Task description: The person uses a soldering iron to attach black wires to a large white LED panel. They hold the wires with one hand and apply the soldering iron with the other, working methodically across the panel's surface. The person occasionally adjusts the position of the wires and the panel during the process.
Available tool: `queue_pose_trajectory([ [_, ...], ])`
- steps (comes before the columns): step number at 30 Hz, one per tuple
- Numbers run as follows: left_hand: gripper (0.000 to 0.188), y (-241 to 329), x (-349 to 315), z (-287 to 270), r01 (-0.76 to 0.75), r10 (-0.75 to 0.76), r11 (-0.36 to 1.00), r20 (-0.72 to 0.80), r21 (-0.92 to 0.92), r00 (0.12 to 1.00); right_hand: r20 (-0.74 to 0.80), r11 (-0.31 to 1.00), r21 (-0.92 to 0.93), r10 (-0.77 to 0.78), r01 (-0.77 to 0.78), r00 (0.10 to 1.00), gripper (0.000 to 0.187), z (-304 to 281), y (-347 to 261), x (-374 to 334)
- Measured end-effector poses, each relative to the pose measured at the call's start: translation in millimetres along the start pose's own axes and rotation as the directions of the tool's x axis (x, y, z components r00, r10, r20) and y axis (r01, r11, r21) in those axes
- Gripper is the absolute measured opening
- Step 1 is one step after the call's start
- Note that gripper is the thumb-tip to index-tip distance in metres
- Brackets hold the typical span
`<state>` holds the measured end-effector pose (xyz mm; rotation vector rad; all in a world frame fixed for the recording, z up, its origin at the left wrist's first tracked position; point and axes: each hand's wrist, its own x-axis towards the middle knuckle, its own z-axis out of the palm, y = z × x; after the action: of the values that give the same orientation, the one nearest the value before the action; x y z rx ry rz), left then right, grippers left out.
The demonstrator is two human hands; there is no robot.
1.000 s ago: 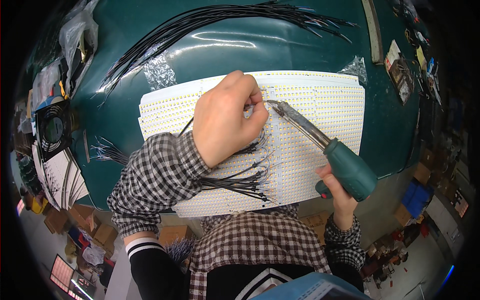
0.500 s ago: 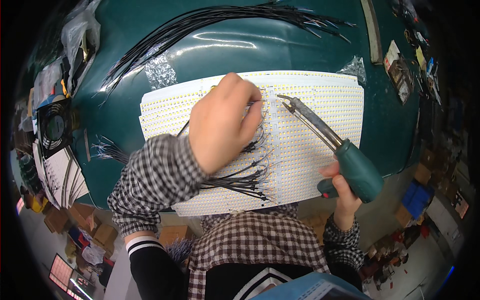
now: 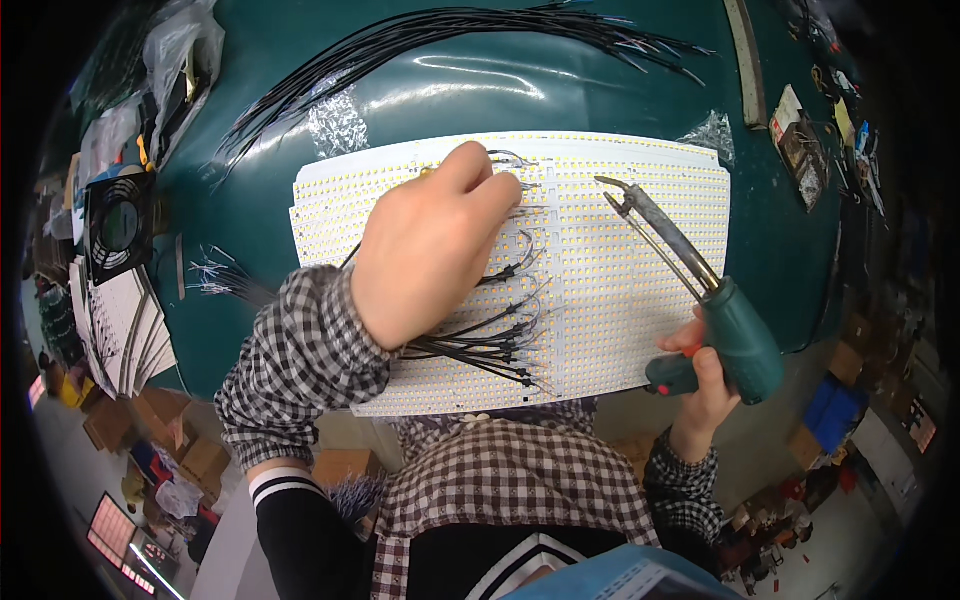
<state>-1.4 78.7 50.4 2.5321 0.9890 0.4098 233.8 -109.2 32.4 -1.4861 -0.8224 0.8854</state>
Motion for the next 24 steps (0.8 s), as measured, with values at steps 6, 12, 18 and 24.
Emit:
queue_pose_trajectory([
  [6,0.009,4,5,3,0.202,-0.197,0.920,0.048,-0.335,0.979,0.015,1.000,0.011,0.018,-0.019,1.000,0.047,-3,2,-3],
  [12,0.010,5,5,15,0.104,-0.125,0.961,-0.068,-0.256,0.990,0.029,0.999,0.014,0.043,-0.044,0.999,0.047,-4,-1,-5],
  [18,0.011,-4,11,25,0.286,-0.304,0.850,0.032,-0.443,0.952,0.023,0.998,0.033,0.056,-0.057,0.998,0.049,-3,2,-6],
  [24,0.009,-5,12,23,0.306,-0.301,0.831,0.086,-0.464,0.950,-0.008,0.994,0.006,0.108,-0.108,0.994,0.051,0,1,-8],
])
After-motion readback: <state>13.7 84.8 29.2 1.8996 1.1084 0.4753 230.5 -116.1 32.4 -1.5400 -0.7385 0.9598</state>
